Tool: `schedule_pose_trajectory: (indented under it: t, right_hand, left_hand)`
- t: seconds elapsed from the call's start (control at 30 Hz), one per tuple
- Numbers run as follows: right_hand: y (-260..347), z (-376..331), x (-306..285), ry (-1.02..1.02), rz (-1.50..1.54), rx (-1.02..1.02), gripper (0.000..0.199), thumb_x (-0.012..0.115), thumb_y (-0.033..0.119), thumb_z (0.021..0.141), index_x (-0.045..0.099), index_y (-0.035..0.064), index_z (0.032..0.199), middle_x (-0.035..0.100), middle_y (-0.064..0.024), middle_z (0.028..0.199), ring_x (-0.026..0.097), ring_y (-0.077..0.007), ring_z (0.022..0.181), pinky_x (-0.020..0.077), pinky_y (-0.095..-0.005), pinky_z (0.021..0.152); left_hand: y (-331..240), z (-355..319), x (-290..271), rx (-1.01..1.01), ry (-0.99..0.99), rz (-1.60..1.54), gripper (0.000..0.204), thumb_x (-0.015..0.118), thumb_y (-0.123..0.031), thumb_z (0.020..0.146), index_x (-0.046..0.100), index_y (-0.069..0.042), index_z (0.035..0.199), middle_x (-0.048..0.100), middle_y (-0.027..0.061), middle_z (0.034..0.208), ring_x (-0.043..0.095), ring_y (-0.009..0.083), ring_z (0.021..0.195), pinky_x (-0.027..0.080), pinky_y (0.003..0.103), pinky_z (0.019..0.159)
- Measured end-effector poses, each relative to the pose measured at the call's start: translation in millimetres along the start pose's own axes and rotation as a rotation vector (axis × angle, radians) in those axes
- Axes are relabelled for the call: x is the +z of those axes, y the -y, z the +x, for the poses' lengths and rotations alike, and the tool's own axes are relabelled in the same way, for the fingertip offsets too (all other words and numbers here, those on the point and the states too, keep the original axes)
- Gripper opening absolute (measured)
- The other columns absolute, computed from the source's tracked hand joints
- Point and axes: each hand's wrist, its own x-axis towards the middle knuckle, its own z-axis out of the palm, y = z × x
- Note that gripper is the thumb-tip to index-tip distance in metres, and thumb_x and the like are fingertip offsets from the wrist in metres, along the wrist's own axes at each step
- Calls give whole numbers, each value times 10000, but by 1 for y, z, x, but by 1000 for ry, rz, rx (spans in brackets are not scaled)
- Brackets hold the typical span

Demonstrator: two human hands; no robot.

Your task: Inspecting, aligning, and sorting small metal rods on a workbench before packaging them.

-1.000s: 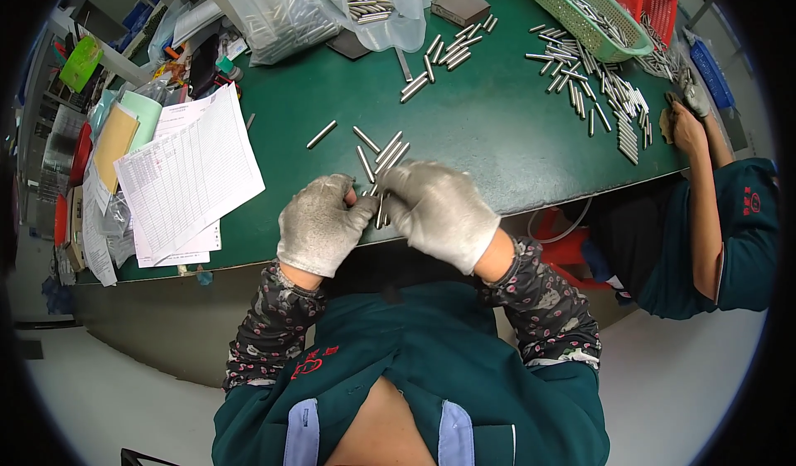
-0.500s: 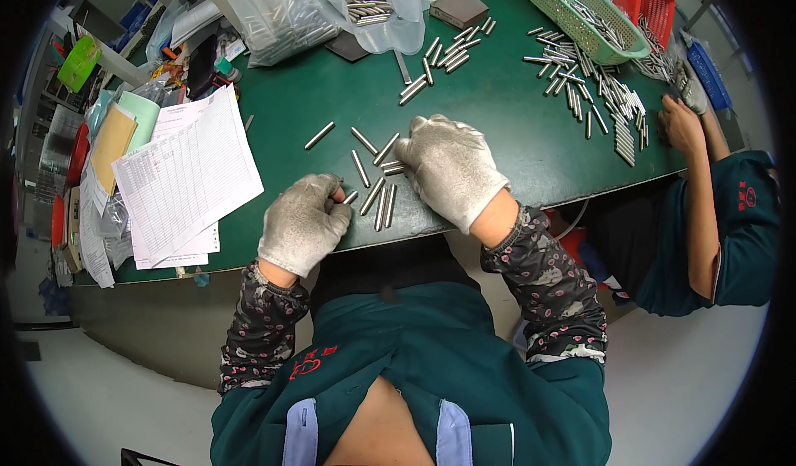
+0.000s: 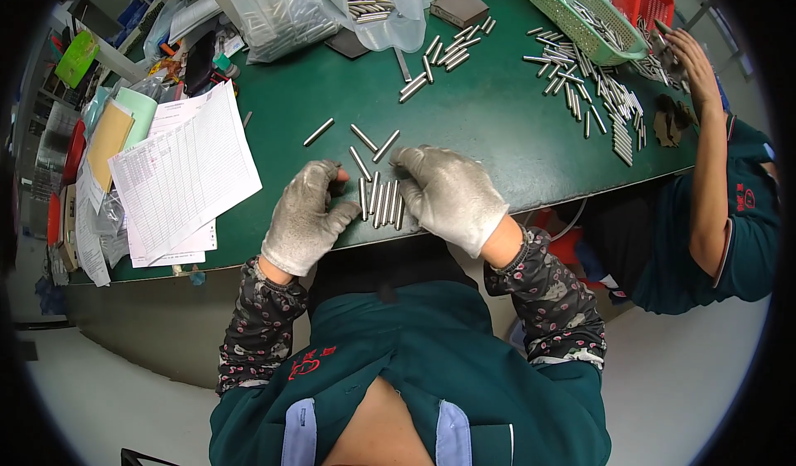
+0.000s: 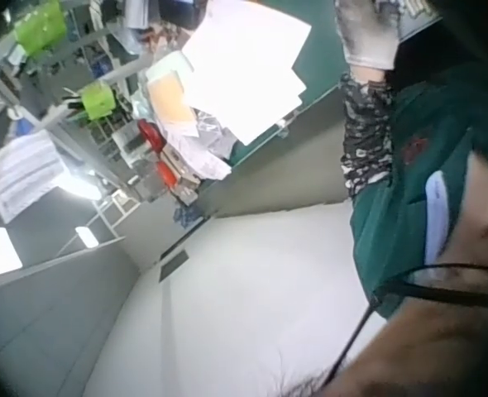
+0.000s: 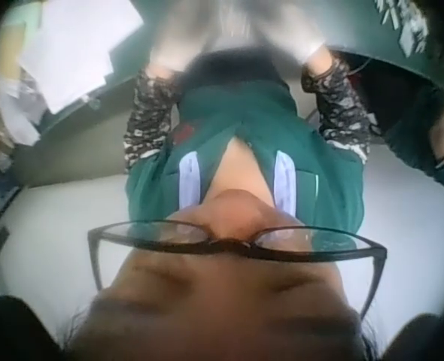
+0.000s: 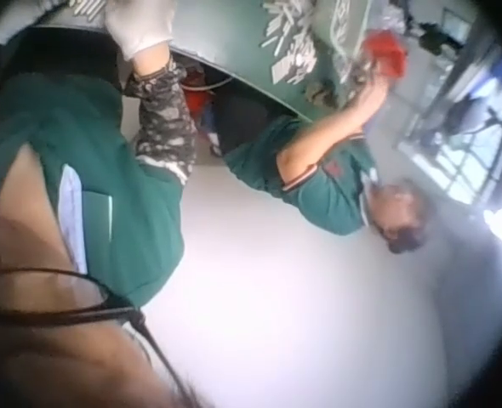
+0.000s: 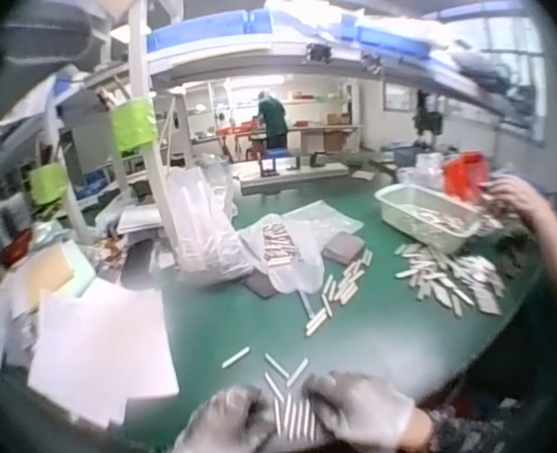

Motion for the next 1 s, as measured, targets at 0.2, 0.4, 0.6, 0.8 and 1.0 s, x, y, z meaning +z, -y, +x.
schedule_pose_trajectory:
  t: [0.2,0.4,0.6,0.8,1.0]
  right_hand:
    - [3,1,7,62,-160,-176,344,577,33,737,644,109,1066,553,-112,770,568,-300,759,461,-402,695]
    - [-9,30,1,-80,-112,-183,296,595,3,715,658,123,979,581,-79,829,568,-296,795,462,-390,689]
    - [-18,51,-3,44,-284,-345,197,577,49,719,658,115,887,575,-95,922,580,-288,884,477,-399,752]
    - [-23,70,-11,74,-417,-434,149,586,94,737,639,77,876,563,-137,831,577,-328,794,462,-419,663]
    - [-12,87,-6,249,-483,-665,167,537,124,787,633,115,923,573,-106,880,599,-276,870,488,-364,718]
  left_hand:
    - [-8,3,-3,129,91,212,463,747,-161,679,569,-27,1084,603,123,940,604,270,857,495,338,746]
    - [6,20,-8,93,3,118,343,700,-89,721,593,-38,1043,599,117,961,609,275,879,500,357,767]
    - [6,37,-10,172,102,354,194,676,-100,756,644,-111,948,579,90,998,618,264,881,523,354,736]
    - [13,36,-20,66,12,419,193,689,-110,749,627,-80,929,566,97,997,609,275,895,522,362,749]
    - [22,43,-18,-45,-91,353,406,696,-120,747,546,-33,1114,516,128,1125,570,303,1003,495,369,839]
